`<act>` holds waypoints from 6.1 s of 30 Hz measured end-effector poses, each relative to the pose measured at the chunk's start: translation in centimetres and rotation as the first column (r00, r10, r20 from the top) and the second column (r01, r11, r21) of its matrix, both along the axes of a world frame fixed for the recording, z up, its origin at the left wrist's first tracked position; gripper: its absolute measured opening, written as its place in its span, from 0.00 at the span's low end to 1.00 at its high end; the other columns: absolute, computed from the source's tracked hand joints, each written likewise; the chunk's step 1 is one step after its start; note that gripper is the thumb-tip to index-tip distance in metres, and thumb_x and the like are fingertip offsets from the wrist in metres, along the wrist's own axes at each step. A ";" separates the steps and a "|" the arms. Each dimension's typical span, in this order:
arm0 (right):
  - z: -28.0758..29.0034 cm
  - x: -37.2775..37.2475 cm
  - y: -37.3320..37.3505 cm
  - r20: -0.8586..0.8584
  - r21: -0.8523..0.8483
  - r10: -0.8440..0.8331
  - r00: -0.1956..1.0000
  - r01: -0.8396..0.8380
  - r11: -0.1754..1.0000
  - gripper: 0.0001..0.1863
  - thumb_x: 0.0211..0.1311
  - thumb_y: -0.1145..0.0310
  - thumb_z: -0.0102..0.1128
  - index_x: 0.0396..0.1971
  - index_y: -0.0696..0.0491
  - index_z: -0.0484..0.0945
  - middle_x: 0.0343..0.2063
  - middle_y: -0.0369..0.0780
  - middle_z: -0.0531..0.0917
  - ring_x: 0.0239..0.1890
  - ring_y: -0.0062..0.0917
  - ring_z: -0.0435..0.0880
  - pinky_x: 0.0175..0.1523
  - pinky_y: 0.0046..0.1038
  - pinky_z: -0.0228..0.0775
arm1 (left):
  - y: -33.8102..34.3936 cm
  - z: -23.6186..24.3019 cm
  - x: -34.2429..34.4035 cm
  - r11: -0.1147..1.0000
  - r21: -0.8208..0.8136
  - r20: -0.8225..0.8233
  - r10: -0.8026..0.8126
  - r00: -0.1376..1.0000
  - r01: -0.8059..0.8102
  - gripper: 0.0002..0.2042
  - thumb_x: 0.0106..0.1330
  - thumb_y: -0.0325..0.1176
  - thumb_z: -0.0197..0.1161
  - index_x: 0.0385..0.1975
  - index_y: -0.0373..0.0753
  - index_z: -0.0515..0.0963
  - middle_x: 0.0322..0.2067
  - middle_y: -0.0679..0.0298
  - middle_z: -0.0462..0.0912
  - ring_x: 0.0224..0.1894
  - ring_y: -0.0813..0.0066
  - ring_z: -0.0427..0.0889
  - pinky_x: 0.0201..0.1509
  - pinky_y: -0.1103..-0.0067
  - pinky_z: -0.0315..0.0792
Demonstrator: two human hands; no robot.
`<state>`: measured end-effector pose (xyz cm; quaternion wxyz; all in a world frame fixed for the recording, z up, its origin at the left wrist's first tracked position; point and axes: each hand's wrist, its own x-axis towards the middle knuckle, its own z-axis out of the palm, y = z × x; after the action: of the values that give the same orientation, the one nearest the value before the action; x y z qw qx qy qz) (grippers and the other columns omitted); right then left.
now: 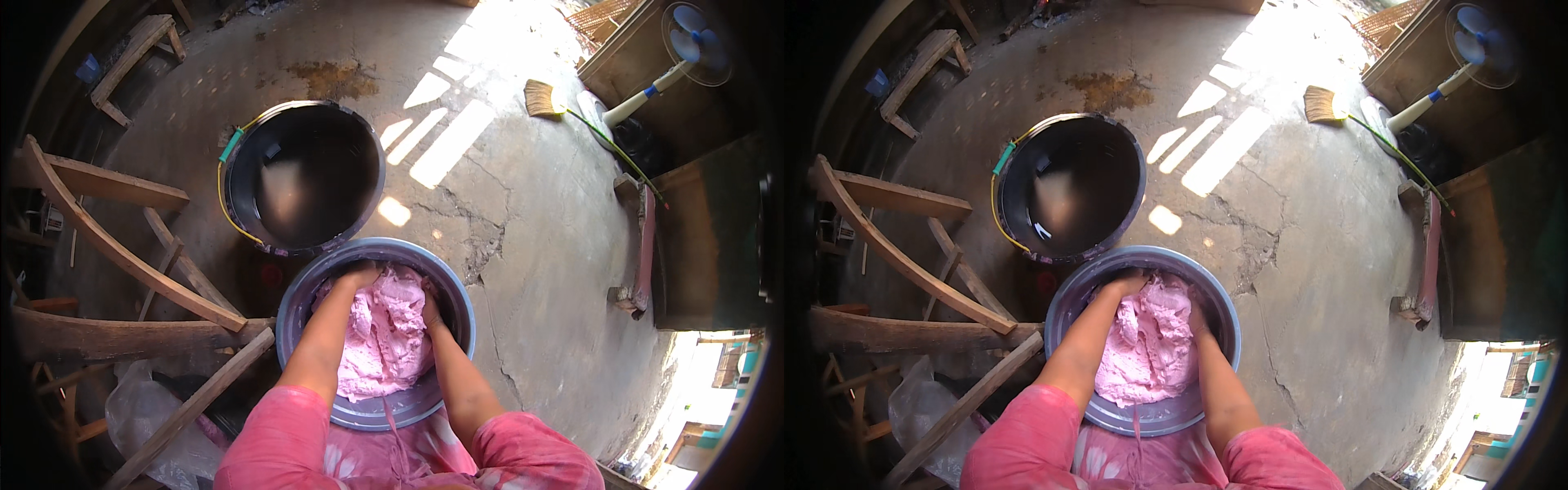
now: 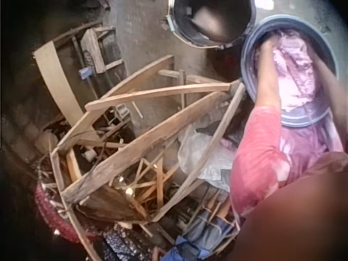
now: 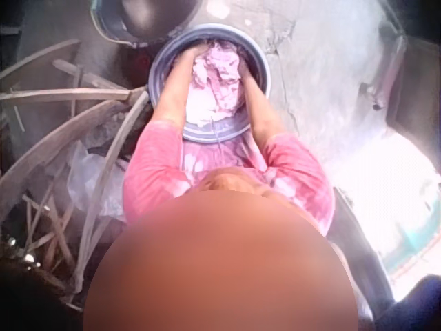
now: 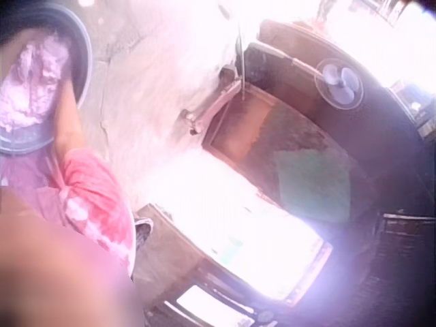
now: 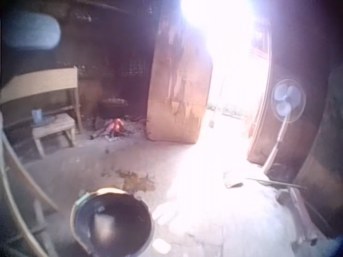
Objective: The person kneads a pink dough mixture in a large bowl, transferring it from a plastic bag and mixing it by hand. They then move to a table and handle a small amount of dough with a rolling pin and a small cup.
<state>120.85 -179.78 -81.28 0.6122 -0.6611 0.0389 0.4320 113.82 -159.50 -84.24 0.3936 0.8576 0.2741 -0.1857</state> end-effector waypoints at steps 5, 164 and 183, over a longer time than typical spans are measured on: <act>1.2 -0.3 -0.8 -0.361 -0.213 0.176 0.916 -0.265 0.940 0.41 0.63 0.36 0.45 0.66 0.54 0.61 0.65 0.43 0.64 0.66 0.31 0.63 0.68 0.34 0.52 | -2.7 1.3 -1.8 0.992 0.001 -0.078 0.126 0.989 -0.126 0.28 0.69 0.52 0.40 0.56 0.35 0.73 0.59 0.48 0.69 0.62 0.52 0.68 0.67 0.65 0.59; 10.6 -12.6 -9.3 0.183 -0.815 0.956 -0.228 -0.579 0.018 0.43 0.36 0.42 0.71 0.53 0.53 0.74 0.58 0.50 0.68 0.60 0.52 0.64 0.61 0.53 0.59 | -17.5 12.6 -23.6 0.977 0.203 -0.051 -0.055 0.997 0.065 0.38 0.50 0.57 0.68 0.56 0.38 0.67 0.56 0.55 0.69 0.63 0.59 0.63 0.65 0.57 0.54; 2.8 -6.3 0.6 0.291 -0.764 0.952 -0.100 -0.624 0.168 0.35 0.54 0.56 0.62 0.60 0.57 0.66 0.62 0.54 0.66 0.67 0.43 0.60 0.70 0.39 0.53 | -6.0 4.0 -13.0 0.968 0.150 -0.095 -0.188 0.978 0.201 0.30 0.53 0.49 0.67 0.51 0.33 0.75 0.52 0.43 0.75 0.56 0.55 0.75 0.59 0.68 0.69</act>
<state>114.54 -179.17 -78.44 0.0129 -0.7482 -0.5502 0.3706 100.79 -165.53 -80.25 0.2926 0.9008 0.2183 -0.2351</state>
